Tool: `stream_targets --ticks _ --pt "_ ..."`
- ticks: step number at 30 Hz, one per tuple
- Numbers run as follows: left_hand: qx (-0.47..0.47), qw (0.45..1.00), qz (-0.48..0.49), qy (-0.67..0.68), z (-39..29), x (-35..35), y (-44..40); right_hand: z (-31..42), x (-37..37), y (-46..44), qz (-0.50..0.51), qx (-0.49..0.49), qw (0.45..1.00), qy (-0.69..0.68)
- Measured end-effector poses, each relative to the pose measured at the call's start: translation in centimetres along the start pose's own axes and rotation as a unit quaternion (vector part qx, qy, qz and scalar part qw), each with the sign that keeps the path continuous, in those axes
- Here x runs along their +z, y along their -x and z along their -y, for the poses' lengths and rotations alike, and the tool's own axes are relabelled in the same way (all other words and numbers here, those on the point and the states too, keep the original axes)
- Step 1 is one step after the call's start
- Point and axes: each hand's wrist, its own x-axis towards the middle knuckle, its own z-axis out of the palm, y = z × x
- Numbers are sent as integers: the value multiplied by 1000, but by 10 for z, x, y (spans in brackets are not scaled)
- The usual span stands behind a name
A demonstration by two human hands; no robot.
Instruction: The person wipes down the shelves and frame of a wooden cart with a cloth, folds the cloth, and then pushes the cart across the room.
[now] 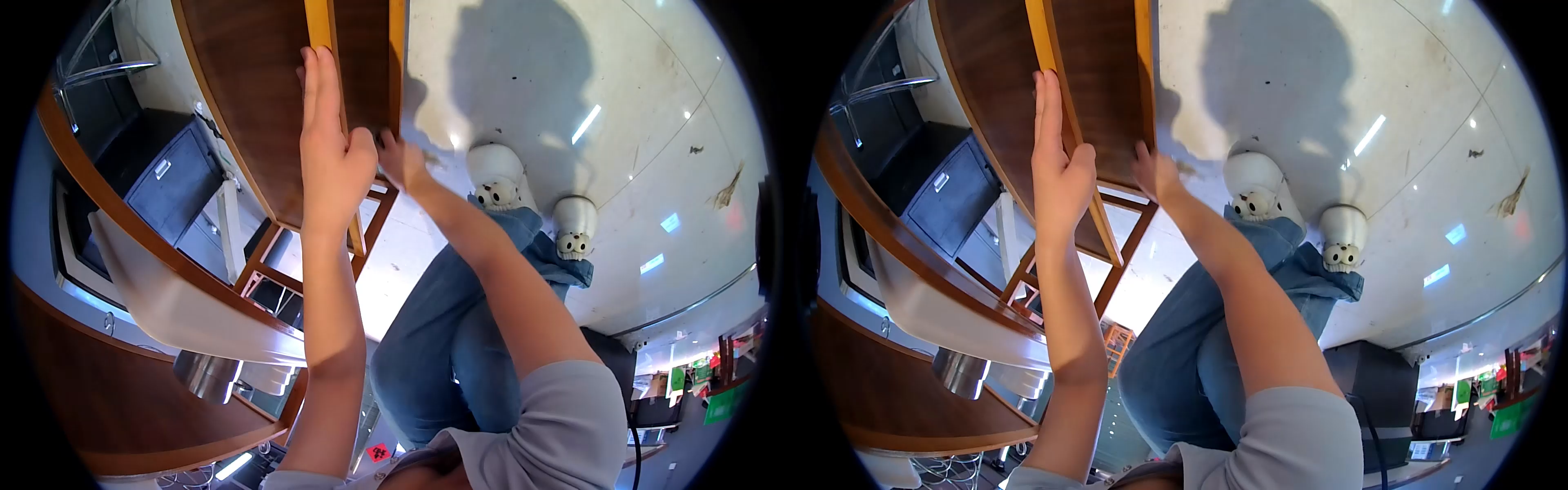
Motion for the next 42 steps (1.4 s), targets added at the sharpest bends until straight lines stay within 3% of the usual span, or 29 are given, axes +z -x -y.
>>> stream_targets --ticks 2,3,5,6,7,9,11,12,13,16,19,20,22,23,25,27,29,30,31,33,37,38,40,42 --pt "14 1000 -5 2 -2 1 4 -3 -25 -24 -69 0 998 3" --pt "-21 999 -16 25 -10 4 3 4 -30 -20 -55 25 998 -10" --pt "-53 997 -27 51 -13 6 1 9 16 -10 38 84 993 -72" --pt "-44 997 -22 52 -11 4 1 17 12 6 107 -1 994 7" --pt "-34 998 -16 52 -8 2 1 13 83 20 93 18 995 -32" --pt "-32 998 -18 42 -4 -1 3 21 89 45 43 17 998 -44" --pt "17 995 -79 55 -7 -4 12 38 43 35 164 300 924 -169" --pt "31 988 -121 86 -10 -4 20 27 58 39 200 240 943 -117" --pt "34 981 -155 112 -12 -4 32 27 27 45 199 239 944 -113" --pt "-86 946 -168 262 -8 -5 87 28 -66 72 64 194 944 -258" --pt "-217 916 -170 292 -23 0 140 39 -147 110 -16 258 820 -511" --pt "-269 889 -169 329 -24 8 156 46 -179 126 -20 254 826 -503" --pt "-424 814 -123 377 -64 2 173 65 -242 162 -21 304 640 -705" --pt "-423 786 -86 442 -82 0 183 79 -273 180 -19 306 647 -698" --pt "-381 692 75 609 -127 -22 196 109 -330 212 -39 328 578 -747" --pt "-349 662 99 656 -170 -34 208 126 -361 241 -40 334 592 -732" --pt "-320 607 127 717 -205 -44 219 142 -388 266 -97 287 656 -691" --pt "-321 620 116 706 -225 -53 224 153 -406 278 -83 235 735 -631" --pt "-312 619 108 713 -239 -61 230 165 -420 288 -77 228 743 -624" --pt "-219 672 106 700 -264 -82 243 190 -448 304 -155 136 819 -536" --pt "-169 694 54 698 -308 -133 274 231 -488 334 -154 74 843 -511" --pt "-155 691 44 704 -312 -143 284 245 -499 340 -157 64 870 -464" --pt "-129 758 9 639 -322 -164 306 277 -519 352 -164 44 904 -393" --pt "-118 749 -27 651 -336 -188 330 307 -535 363 -138 13 931 -337"
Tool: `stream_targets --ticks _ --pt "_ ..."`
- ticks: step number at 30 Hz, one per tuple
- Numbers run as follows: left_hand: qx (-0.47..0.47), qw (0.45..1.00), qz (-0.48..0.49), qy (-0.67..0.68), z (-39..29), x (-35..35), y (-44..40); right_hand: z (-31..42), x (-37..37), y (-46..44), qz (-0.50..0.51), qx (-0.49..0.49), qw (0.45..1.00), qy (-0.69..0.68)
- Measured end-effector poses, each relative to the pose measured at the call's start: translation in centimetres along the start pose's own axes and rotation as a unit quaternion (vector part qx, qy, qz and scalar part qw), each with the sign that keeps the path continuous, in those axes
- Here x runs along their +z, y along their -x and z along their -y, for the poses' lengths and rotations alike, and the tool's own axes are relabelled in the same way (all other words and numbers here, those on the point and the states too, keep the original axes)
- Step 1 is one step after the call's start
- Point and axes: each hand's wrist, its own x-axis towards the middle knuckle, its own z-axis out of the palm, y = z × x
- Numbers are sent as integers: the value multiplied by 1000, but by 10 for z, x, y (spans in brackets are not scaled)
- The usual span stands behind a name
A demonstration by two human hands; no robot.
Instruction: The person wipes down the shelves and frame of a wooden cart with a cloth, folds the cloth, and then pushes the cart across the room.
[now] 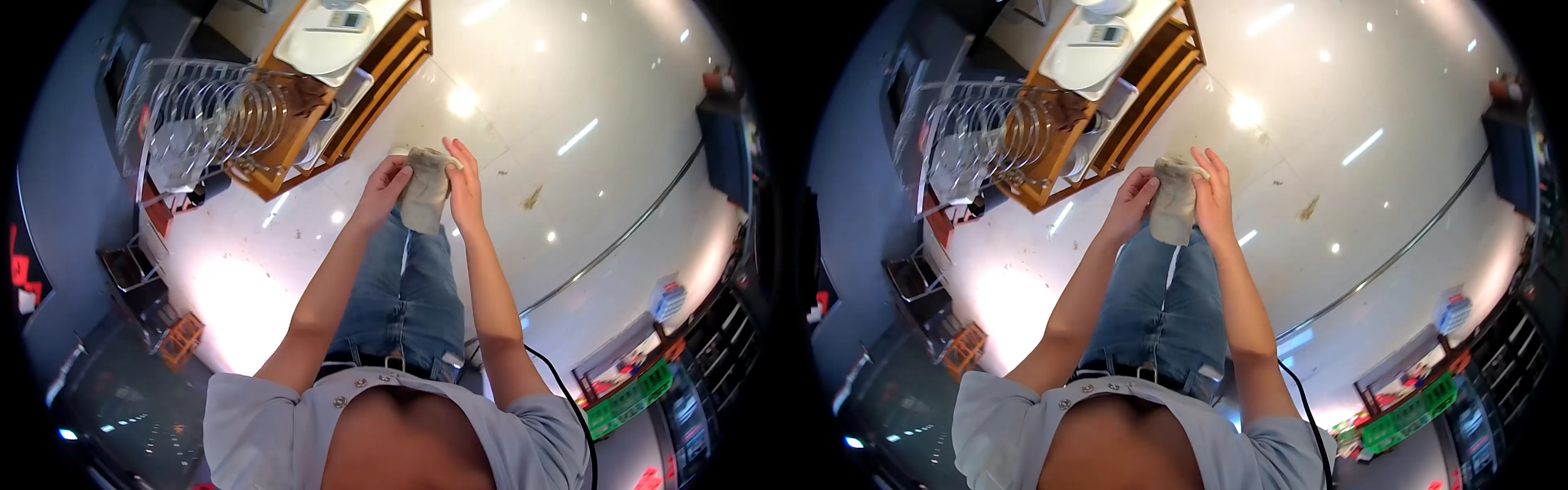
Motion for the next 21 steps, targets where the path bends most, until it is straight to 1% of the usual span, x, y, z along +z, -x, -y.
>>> stream_targets --ticks 1,3,4,5,6,7,8,9,11,12,13,14,15,16,17,18,19,21 --pt "12 1000 -18 8 -10 3 13 14 3 4 26 -14 999 45" --pt "33 998 -34 28 -25 2 39 37 17 13 39 -47 996 58" --pt "36 998 -45 39 -31 0 52 49 22 19 30 -112 981 155" --pt "51 996 -55 49 -34 -4 61 58 30 23 20 -178 952 247" --pt "102 991 -56 67 -36 -9 70 68 40 26 36 -190 948 252" --pt "150 983 -61 84 -37 -13 80 78 51 30 24 -248 925 288" --pt "160 980 -74 93 -37 -21 89 84 63 36 12 -304 897 321" --pt "176 975 -89 102 -40 -29 96 92 76 42 28 -314 893 320" --pt "205 965 -115 120 -45 -50 109 105 103 52 76 -199 948 235" --pt "210 963 -141 95 -45 -63 115 109 118 54 93 -226 948 206" --pt "215 960 -167 70 -46 -78 121 111 133 57 109 -235 943 209" --pt "213 961 -176 24 -46 -95 129 110 148 58 143 -166 959 182" --pt "221 957 -187 35 -46 -108 140 111 163 61 177 -94 967 157" --pt "245 950 -185 56 -48 -120 153 119 181 69 192 -101 962 164" --pt "269 942 -184 77 -49 -133 167 126 203 79 220 -17 968 119" --pt "265 944 -136 142 -52 -146 184 131 224 86 246 68 964 74" --pt "276 938 -147 149 -52 -161 198 132 247 91 261 63 960 81" --pt "279 927 -32 250 -48 -196 225 129 292 105 328 92 937 75"
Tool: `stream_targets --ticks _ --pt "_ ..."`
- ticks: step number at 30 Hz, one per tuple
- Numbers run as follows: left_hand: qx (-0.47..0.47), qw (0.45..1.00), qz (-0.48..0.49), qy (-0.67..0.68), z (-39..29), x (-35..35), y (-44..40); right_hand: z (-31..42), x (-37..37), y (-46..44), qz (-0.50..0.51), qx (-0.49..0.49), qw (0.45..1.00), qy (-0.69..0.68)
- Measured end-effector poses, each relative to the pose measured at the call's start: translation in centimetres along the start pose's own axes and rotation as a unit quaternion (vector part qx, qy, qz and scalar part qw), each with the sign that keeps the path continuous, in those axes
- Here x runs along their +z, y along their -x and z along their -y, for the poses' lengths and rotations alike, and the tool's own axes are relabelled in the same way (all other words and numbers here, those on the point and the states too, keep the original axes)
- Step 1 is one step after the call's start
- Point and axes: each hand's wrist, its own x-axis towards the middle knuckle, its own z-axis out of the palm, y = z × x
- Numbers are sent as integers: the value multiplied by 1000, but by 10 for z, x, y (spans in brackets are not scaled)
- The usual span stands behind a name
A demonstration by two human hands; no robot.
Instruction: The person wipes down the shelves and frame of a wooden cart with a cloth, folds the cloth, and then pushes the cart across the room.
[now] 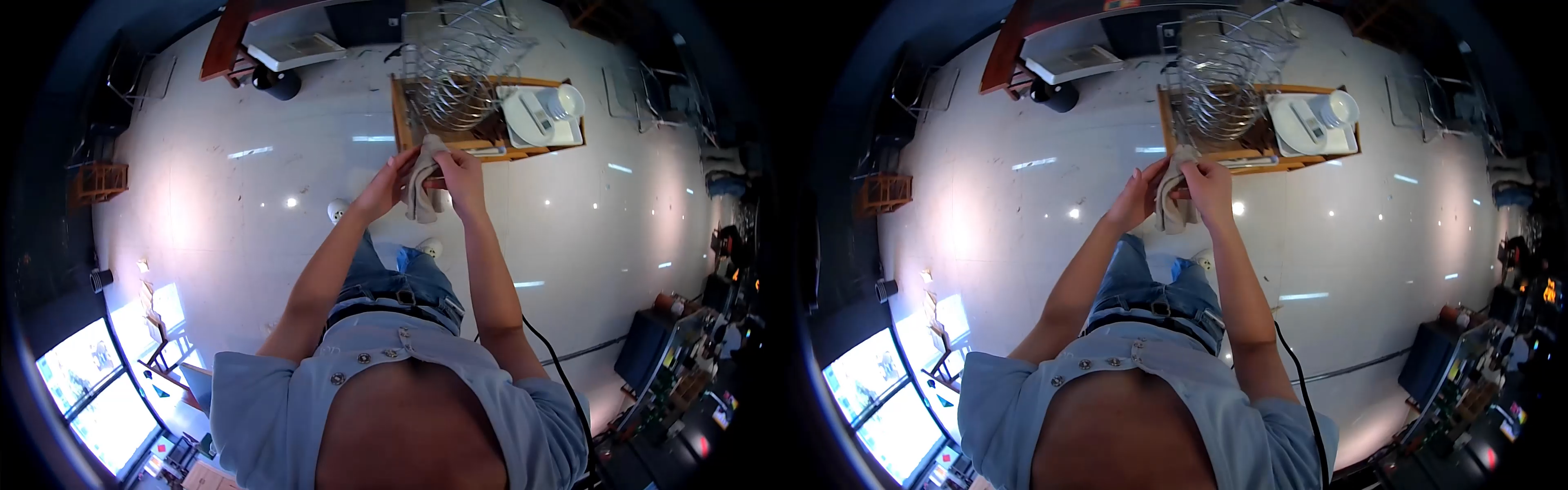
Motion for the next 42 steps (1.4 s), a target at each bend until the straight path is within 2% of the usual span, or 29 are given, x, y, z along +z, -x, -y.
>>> stream_targets --ticks 1,2,4,5,6,8,9,10,12,13,18,20,21,23,24,26,27,28,30,31,32,34,36,38,39,40,42 --pt "7 1000 2 17 -14 -15 6 3 25 -10 60 14 998 21" --pt "14 1000 -5 18 -30 -35 14 -1 51 -17 69 15 997 24" --pt "-105 978 -92 156 -70 -70 25 -3 103 -33 184 -31 982 27" --pt "-110 975 -146 125 -87 -84 31 2 118 -41 215 -14 976 32" --pt "-104 976 -148 124 -103 -103 32 12 133 -51 221 -16 974 33" --pt "-67 970 -121 201 -127 -139 35 27 152 -71 96 22 992 80" --pt "-63 970 -123 202 -142 -148 35 17 155 -90 70 5 990 122" --pt "-50 969 -118 211 -158 -155 35 17 169 -98 73 5 990 123" --pt "-39 969 -111 219 -178 -168 31 18 187 -111 45 66 980 184" --pt "-30 971 -101 215 -186 -178 25 10 197 -121 66 60 974 210" --pt "-32 970 -106 217 -222 -198 -15 -9 236 -161 93 36 980 169" --pt "-51 964 -144 218 -233 -209 -36 -14 242 -183 128 -25 983 128" --pt "-54 965 -144 214 -242 -214 -46 -8 243 -195 126 -26 984 122" --pt "-65 958 -136 246 -260 -228 -70 6 237 -225 109 36 991 63" --pt "-69 958 -138 242 -269 -237 -82 10 232 -241 107 38 992 57" --pt "-94 948 -71 295 -288 -256 -108 15 223 -276 58 97 993 -24" --pt "-103 949 -72 289 -298 -262 -119 19 224 -291 66 135 987 -61" --pt "-109 953 -80 272 -307 -267 -132 20 227 -303 60 132 987 -70" --pt "-121 958 -77 247 -322 -272 -168 23 232 -331 -42 172 984 1" --pt "-117 966 -89 212 -327 -274 -185 -1 223 -359 -75 111 981 137" --pt "-116 972 -103 177 -329 -274 -199 0 221 -368 -88 114 981 127" --pt "-152 969 -104 164 -334 -265 -227 -2 220 -376 -204 -61 959 186" --pt "-189 967 -94 145 -336 -255 -264 13 218 -386 -246 -51 961 116" --pt "-216 969 -58 103 -332 -247 -297 53 222 -377 -193 -13 975 -110" --pt "-238 966 -42 95 -329 -244 -313 47 211 -388 -171 2 981 -87" --pt "-273 957 -26 89 -326 -243 -329 66 211 -385 -197 -1 976 -97" --pt "-329 941 9 73 -320 -237 -363 101 213 -382 -214 37 963 -161"
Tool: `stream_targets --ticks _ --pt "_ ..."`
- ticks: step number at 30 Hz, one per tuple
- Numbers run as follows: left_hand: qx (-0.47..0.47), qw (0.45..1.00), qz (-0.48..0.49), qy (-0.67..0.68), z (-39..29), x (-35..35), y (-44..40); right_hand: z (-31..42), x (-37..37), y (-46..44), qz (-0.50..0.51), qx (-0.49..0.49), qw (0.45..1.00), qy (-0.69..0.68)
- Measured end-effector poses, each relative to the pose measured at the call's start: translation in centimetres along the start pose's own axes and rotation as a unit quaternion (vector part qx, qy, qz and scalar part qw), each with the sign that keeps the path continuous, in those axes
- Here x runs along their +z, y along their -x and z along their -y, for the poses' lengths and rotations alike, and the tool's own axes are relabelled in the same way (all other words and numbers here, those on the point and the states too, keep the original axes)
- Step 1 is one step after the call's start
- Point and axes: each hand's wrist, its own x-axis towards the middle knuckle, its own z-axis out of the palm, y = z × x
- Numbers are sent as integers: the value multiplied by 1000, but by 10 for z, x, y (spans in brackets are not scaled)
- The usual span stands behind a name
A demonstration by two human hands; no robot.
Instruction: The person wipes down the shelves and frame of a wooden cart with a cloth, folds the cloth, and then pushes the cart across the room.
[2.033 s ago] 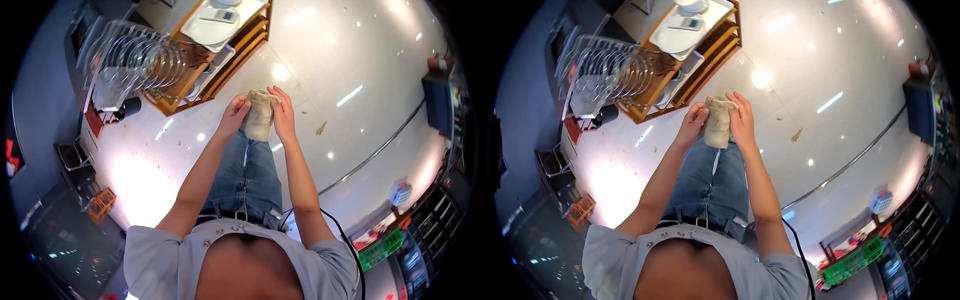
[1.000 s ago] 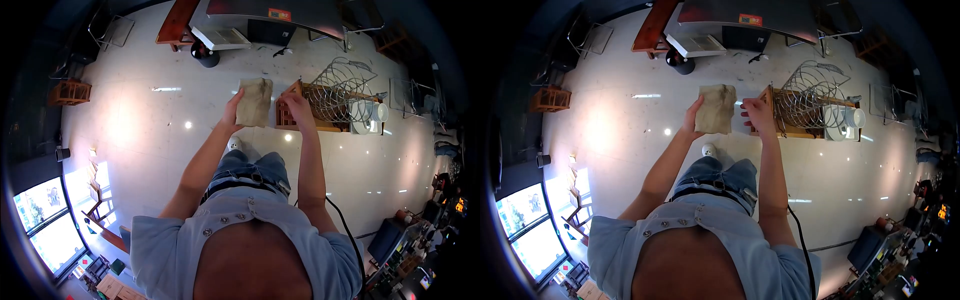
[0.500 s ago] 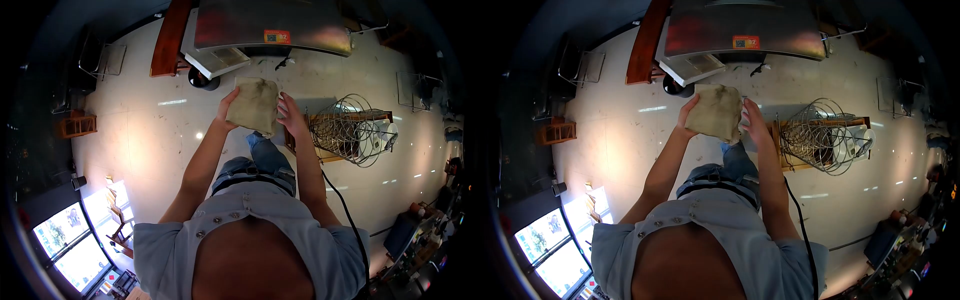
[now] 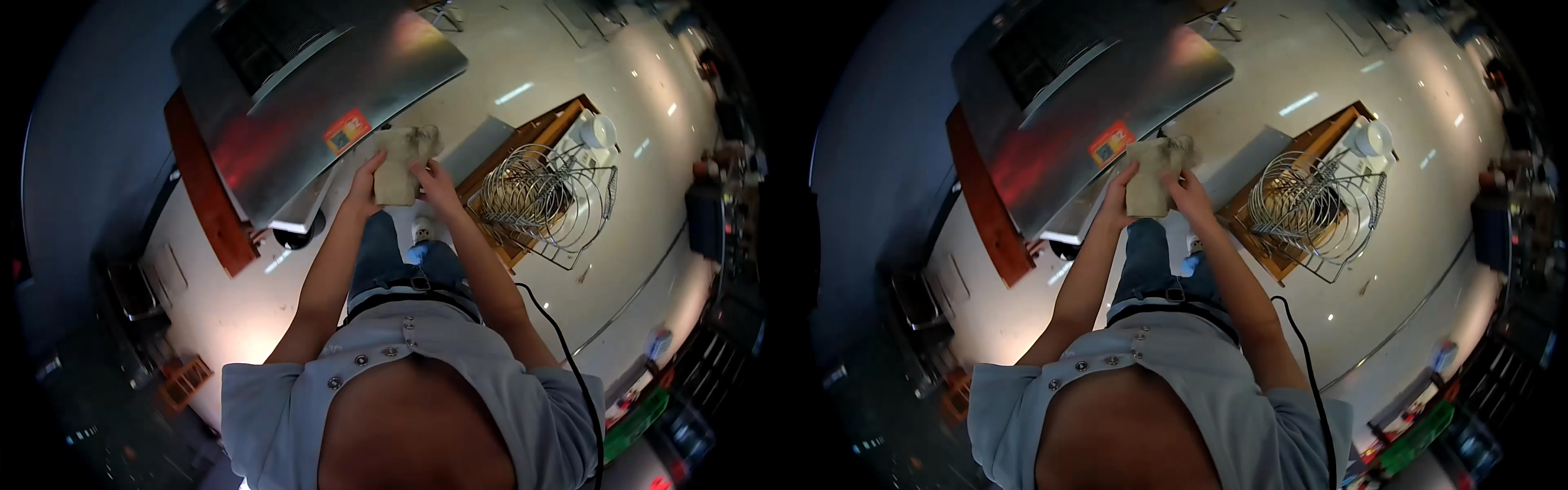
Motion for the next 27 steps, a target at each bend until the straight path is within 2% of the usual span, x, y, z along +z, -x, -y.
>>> stream_targets --ticks 1,2,4,6,8,10,11,13,14,16,17,18,19,20,22,23,25,27 --pt "-5 998 38 -55 -12 6 -21 2 -3 -12 -46 -12 999 -26" --pt "10 993 67 -98 -22 10 -32 -1 -4 -26 -48 -33 998 -22" --pt "-6 987 77 -141 -45 18 -46 0 1 -45 -68 -67 995 -28" --pt "-12 968 58 -246 -68 22 -59 2 8 -57 -96 -84 991 -41" --pt "-41 949 46 -309 -92 30 -64 5 18 -70 -133 -60 989 -22" --pt "8 879 46 -474 -109 22 -77 5 31 -78 -136 -88 987 16" --pt "-1 875 52 -481 -115 17 -84 3 39 -82 -146 -87 985 7" --pt "106 770 40 -627 -121 13 -91 -2 53 -89 -124 -109 985 -55" --pt "97 768 49 -632 -123 10 -93 -4 57 -90 -135 -107 983 -62" --pt "4 843 19 -538 -133 30 -84 -7 65 -91 -116 -85 972 -184" --pt "-4 840 27 -542 -135 22 -92 -9 66 -90 -127 -86 970 -189" --pt "-136 898 31 -418 -136 7 -104 -14 66 -89 -119 -75 968 -206" --pt "-264 922 30 -280 -134 -5 -115 -19 65 -89 -111 -66 966 -223" --pt "-273 918 32 -285 -129 -17 -125 -24 60 -88 -120 -67 964 -229" --pt "-254 922 87 -281 -114 -32 -140 -40 39 -83 -103 59 944 -308" --pt "-265 917 89 -285 -107 -39 -147 -49 30 -79 -138 81 952 -262" --pt "-254 903 83 -338 -92 -46 -159 -110 0 -80 -287 109 905 -296" --pt "-254 891 64 -370 -82 -36 -151 -160 -25 -72 -460 103 782 -407"
